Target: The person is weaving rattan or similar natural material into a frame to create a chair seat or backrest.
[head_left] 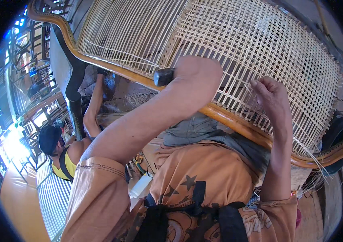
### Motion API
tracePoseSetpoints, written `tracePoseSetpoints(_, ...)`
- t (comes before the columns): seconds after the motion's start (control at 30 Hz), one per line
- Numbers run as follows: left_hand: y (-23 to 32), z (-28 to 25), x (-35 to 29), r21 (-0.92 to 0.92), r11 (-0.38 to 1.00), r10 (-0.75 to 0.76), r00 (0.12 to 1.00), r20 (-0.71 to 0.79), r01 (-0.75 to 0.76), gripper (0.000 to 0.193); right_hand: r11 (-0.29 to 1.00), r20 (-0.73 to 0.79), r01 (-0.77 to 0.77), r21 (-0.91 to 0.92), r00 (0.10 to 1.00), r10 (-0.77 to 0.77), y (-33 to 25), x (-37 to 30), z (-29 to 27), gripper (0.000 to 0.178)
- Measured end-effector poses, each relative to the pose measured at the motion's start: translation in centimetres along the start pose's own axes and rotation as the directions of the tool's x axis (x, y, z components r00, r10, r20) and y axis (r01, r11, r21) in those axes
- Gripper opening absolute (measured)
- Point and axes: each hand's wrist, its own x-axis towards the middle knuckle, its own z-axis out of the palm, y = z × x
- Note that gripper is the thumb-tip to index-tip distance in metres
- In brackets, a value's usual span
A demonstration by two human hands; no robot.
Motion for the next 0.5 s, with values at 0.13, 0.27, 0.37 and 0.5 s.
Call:
tracePoseSetpoints(0.13, -0.4, 0.6, 0.3, -0.110, 0.993, -0.033, 0.999, 0.042, 0.038, 0.027, 0.996, 0.004, 0.033, -0.080, 0.999, -0.033, -0.2, -0.4, 0.0, 0.026)
tracePoseSetpoints(0.27, -1.4, 0.5, -0.3, -0.242, 0.966, -0.089, 0.996, 0.023, 0.092, 0.040, 0.987, 0.010, 0.100, -0.128, 0.995, -0.099, 0.3, -0.2, -0.5, 0.024)
tracePoseSetpoints(0.37, -1.6, 0.5, -0.7, -0.253, 0.958, -0.141, 0.990, 0.002, 0.137, 0.042, 0.978, 0.022, 0.059, -0.200, 0.998, -0.056, 0.2, -0.2, -0.7, 0.022)
tracePoseSetpoints(0.5, -0.8, 1.7, -1.1, -0.438, 0.899, -0.155, 0.938, -0.310, 0.004, 0.033, 0.991, 0.048, 0.083, -0.100, 0.996, -0.078, 0.5, -0.6, -0.7, 0.021)
